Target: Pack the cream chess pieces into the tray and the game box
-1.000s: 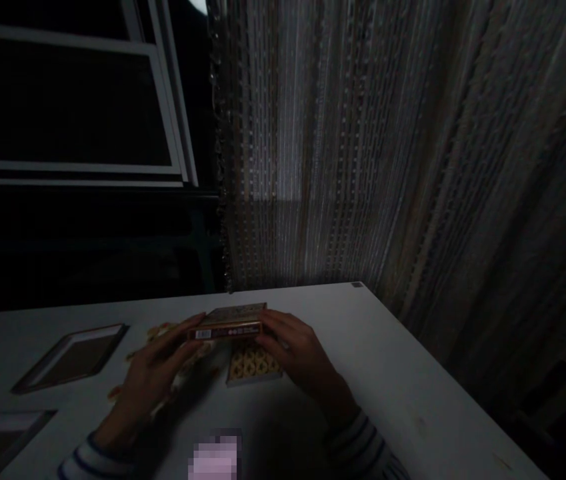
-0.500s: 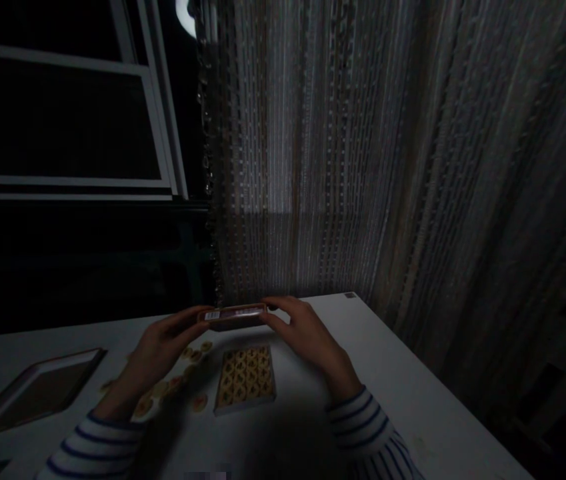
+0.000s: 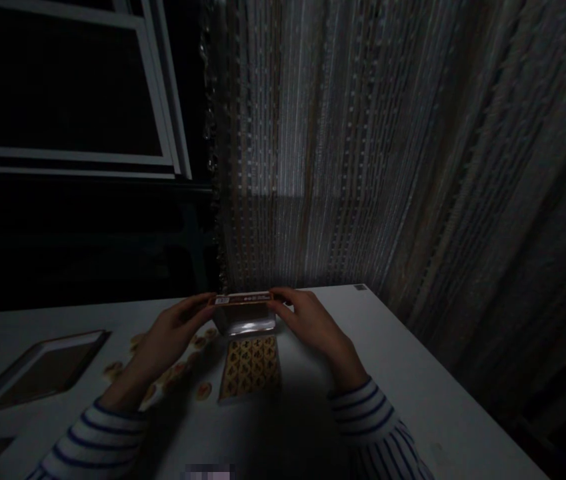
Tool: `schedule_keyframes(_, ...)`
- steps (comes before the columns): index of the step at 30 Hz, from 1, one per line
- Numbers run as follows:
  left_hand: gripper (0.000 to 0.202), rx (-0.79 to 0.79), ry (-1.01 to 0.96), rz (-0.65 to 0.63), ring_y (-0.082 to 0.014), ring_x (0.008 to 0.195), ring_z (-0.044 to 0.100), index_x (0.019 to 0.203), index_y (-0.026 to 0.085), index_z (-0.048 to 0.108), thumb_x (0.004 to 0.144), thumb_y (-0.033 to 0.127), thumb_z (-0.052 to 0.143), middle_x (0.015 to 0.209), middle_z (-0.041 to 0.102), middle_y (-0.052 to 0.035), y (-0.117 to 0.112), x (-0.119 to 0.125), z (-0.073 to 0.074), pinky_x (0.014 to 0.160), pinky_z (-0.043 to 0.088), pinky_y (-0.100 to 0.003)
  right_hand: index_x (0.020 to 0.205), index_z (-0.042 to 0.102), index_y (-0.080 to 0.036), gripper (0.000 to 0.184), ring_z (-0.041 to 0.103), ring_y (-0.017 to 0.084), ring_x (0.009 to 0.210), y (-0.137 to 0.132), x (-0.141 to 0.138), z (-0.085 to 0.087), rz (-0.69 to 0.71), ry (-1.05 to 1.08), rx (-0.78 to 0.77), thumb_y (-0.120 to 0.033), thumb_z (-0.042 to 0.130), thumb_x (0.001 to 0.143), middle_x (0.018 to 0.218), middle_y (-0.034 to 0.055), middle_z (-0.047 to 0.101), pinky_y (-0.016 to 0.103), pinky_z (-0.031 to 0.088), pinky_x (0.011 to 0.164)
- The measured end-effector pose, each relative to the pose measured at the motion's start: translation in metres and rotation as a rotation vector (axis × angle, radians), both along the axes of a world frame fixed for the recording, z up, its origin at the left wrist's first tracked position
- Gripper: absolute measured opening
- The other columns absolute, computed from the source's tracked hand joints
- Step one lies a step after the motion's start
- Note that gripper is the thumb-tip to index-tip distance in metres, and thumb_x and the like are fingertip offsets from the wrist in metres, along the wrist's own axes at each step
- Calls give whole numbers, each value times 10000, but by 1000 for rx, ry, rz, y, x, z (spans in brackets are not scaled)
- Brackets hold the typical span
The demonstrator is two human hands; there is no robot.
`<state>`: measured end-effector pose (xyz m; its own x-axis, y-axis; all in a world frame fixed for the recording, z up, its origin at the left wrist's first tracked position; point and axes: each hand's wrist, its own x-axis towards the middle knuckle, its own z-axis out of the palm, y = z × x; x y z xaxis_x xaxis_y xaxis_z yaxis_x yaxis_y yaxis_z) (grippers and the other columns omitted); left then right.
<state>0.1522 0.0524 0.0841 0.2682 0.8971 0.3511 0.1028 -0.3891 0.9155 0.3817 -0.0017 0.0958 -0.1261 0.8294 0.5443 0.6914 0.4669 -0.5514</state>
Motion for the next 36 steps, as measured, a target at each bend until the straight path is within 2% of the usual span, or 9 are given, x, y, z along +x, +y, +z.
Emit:
schedule_keyframes(7,341,34,83,53,-193,1004,566,1020,195,628,725,354,561,1064,641,-45,7,1,-12,919,389,-309,1058,578,-188,271,587,169,885,1,-2,-2,-12,-106,-39,-303,459,844,988,48,644,298,444,755)
schedule_keyframes(12,359,57,116,25,-193,1021,556,1046,188,613,741,364,543,1086,630,-50,11,1,-19,937,374,-324,1055,573,-191,259,595,167,845,2,-3,-5,-21,-152,-54,-289,446,851,964,47,649,288,442,721)
schedule_keyframes(19,377,65,142,-11,-192,1020,556,1060,185,602,745,382,533,1090,628,-46,13,0,-22,934,381,-316,1075,561,-187,270,598,170,831,4,0,-10,-43,-192,-64,-284,445,851,961,51,650,284,437,723)
schedule_keyframes(27,408,122,261,-42,-198,1039,545,1086,167,572,770,409,485,1118,611,-59,17,-1,-26,950,376,-358,1072,569,-187,273,591,181,860,5,1,-10,-41,-180,-121,-285,449,846,983,65,644,292,432,735)
schedule_keyframes(36,390,171,322,-35,-198,1024,554,1067,185,583,781,421,463,1108,616,-52,17,-2,-30,929,400,-349,1074,563,-188,268,587,174,861,7,3,-13,-29,-210,-124,-272,437,854,979,61,643,282,430,739)
